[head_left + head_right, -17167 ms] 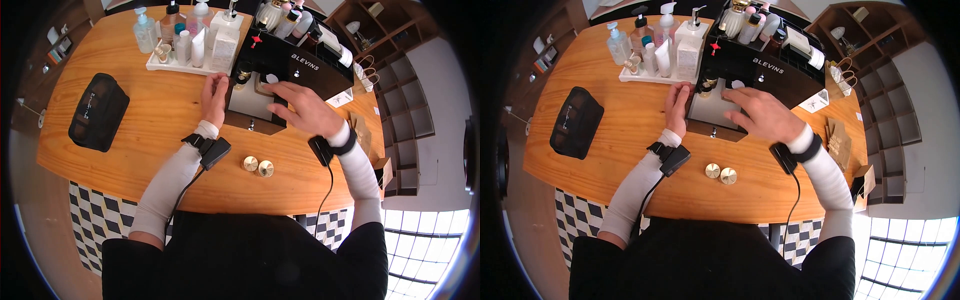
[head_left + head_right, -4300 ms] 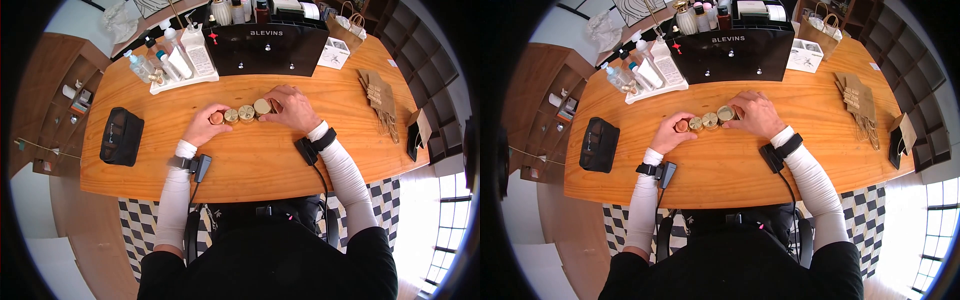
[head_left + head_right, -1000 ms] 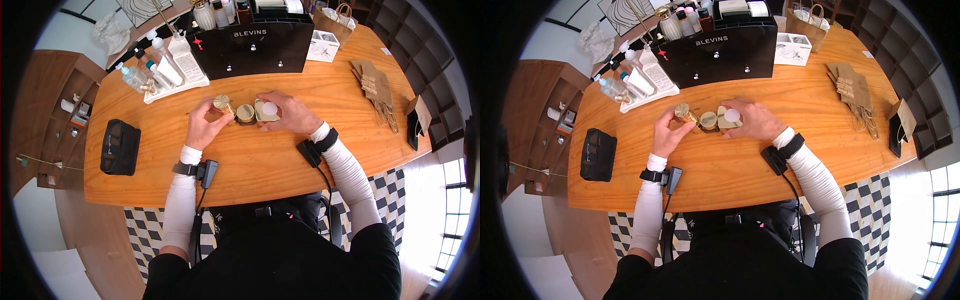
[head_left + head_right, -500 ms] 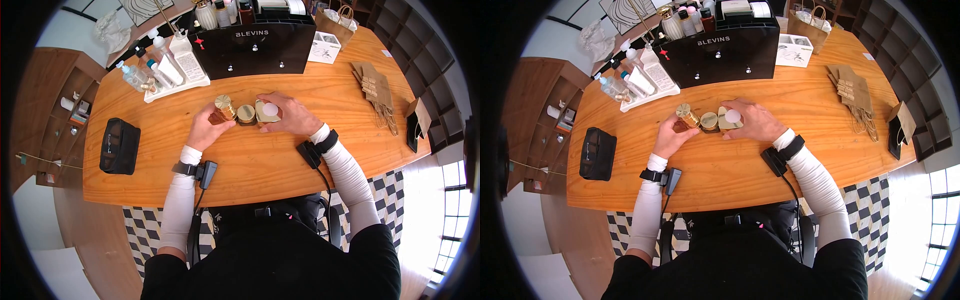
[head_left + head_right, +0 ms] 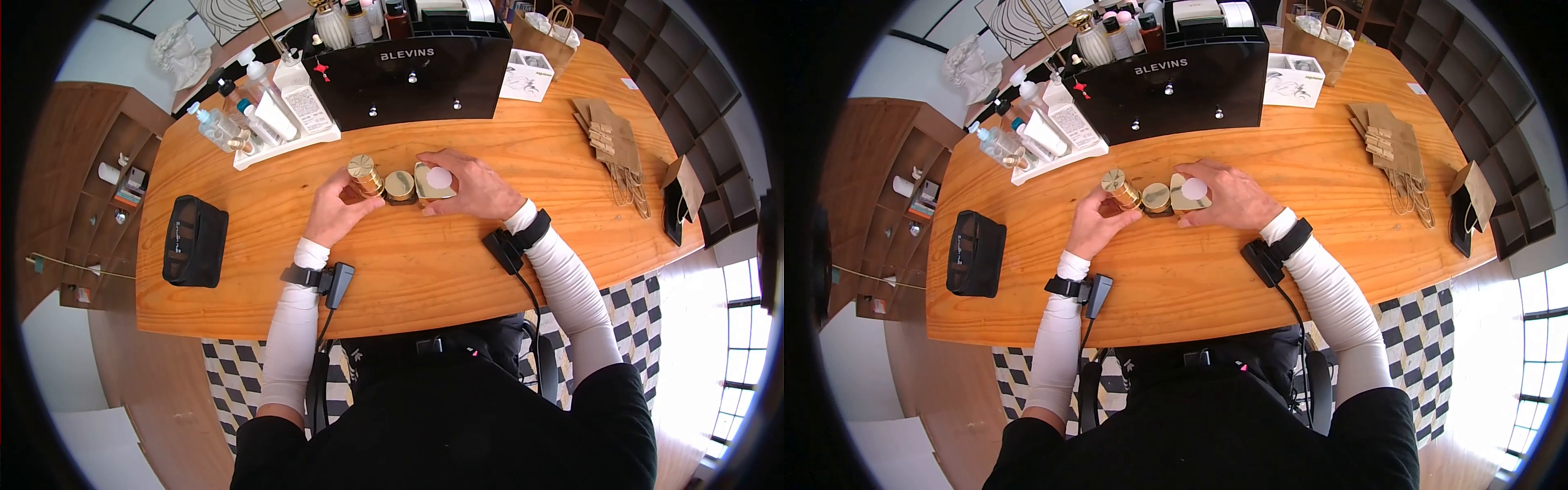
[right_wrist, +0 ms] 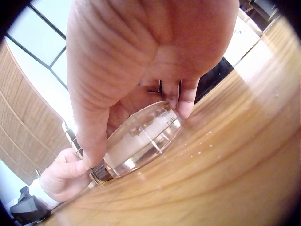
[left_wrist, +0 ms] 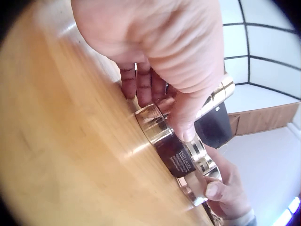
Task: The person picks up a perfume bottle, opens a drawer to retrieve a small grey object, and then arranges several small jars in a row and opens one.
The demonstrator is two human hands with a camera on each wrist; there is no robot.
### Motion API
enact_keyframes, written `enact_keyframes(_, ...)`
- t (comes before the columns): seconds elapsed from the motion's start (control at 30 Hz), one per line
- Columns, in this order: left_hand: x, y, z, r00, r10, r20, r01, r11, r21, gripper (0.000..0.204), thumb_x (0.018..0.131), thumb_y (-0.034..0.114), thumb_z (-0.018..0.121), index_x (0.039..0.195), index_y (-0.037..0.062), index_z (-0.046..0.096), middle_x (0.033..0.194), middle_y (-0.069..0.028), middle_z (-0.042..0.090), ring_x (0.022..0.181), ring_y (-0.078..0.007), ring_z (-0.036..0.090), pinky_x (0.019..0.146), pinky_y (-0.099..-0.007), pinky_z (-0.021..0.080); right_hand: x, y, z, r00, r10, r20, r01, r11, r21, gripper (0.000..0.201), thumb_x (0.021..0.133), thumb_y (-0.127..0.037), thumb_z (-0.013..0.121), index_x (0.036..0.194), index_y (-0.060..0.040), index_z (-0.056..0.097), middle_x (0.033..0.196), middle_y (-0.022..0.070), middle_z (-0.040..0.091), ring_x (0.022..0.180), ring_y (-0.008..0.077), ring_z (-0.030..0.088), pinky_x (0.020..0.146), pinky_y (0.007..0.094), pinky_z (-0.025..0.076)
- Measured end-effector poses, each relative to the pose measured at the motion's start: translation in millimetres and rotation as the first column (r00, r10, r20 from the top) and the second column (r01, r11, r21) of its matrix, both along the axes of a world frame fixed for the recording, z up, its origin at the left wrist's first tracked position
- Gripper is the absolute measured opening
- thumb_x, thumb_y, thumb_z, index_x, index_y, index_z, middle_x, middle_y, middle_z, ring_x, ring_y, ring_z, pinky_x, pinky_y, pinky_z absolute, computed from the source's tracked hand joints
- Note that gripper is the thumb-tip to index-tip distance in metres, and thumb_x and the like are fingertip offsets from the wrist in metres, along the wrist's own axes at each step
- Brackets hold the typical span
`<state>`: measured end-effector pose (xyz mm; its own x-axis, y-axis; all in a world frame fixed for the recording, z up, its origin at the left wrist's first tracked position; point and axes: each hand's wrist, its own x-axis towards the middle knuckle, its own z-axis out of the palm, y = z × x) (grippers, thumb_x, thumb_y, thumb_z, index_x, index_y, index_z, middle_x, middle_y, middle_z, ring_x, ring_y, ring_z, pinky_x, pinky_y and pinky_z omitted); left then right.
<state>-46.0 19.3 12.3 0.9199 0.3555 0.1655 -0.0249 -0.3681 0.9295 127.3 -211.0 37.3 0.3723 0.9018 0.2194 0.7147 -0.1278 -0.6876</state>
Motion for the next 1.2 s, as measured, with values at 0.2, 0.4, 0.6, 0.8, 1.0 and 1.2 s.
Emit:
enact_keyframes(0.2,-2,1,9,0.999,0.05,-0.019,-0.047,0.991,0.124,0.034,0.081,0.012,0.085,0.109,0.0012,0.07,0.099,-0.0042,0.073,0.089,-0.0103,0.067,0.084,-0.0286,0.054,-2,-1,4,1.0,-0.013,0.006,0.013,0.999,-0.03,0.082,0.074,-0.04,0.088,0.14,-0.0037,0.056,0.124,0.0179,0.064,0.1,0.033,0.066,0.091,0.0395,0.053)
enact_keyframes(0.4,2,1,32,0.997,0.058,0.052,-0.069,0.972,0.226,0.03,0.079,0.014,0.086,0.102,0.0015,0.073,0.097,-0.0032,0.073,0.085,-0.0105,0.065,0.082,-0.0278,0.053,-1,-3,2,1.0,-0.013,0.018,0.013,1.0,-0.008,0.081,0.074,-0.04,0.087,0.139,-0.0037,0.056,0.123,0.0181,0.065,0.109,0.0347,0.064,0.095,0.0401,0.052)
enact_keyframes(0.6,16,-11,46,0.998,-0.003,0.061,-0.01,0.978,0.207,0.03,0.079,0.014,0.085,0.104,0.001,0.073,0.094,-0.0025,0.072,0.085,-0.0106,0.063,0.082,-0.0281,0.052,-1,-4,2,1.0,-0.015,0.004,0.015,1.0,-0.003,0.08,0.073,-0.041,0.087,0.137,-0.0037,0.057,0.122,0.0185,0.065,0.113,0.0359,0.064,0.097,0.0412,0.051)
enact_keyframes(0.8,28,-23,33,0.992,-0.039,0.121,0.025,0.993,0.116,0.031,0.08,0.014,0.085,0.104,0.0,0.072,0.096,-0.0022,0.072,0.085,-0.0106,0.063,0.081,-0.0278,0.052,-3,-4,4,0.999,-0.02,0.034,0.02,1.0,0.005,0.078,0.072,-0.041,0.087,0.135,-0.0054,0.058,0.12,0.0184,0.067,0.113,0.0368,0.064,0.096,0.0429,0.052)
enact_keyframes(1.0,29,-29,27,0.991,-0.062,0.117,0.051,0.994,0.094,0.037,0.079,0.014,0.085,0.11,0.0003,0.069,0.101,-0.0039,0.072,0.088,-0.0111,0.065,0.083,-0.0281,0.052,-2,-4,1,0.999,-0.017,0.041,0.015,0.999,0.031,0.077,0.072,-0.042,0.088,0.133,-0.0065,0.059,0.119,0.0177,0.067,0.111,0.0367,0.065,0.095,0.0439,0.053)
enact_keyframes(1.2,29,-32,19,0.989,-0.075,0.124,0.064,0.994,0.092,0.044,0.079,0.015,0.085,0.117,0.0003,0.067,0.104,-0.0056,0.073,0.092,-0.0135,0.067,0.085,-0.0297,0.054,0,-2,-4,0.999,-0.013,0.053,0.01,0.998,0.062,0.076,0.071,-0.041,0.088,0.133,-0.0071,0.059,0.117,0.0173,0.067,0.11,0.037,0.065,0.094,0.0445,0.053)
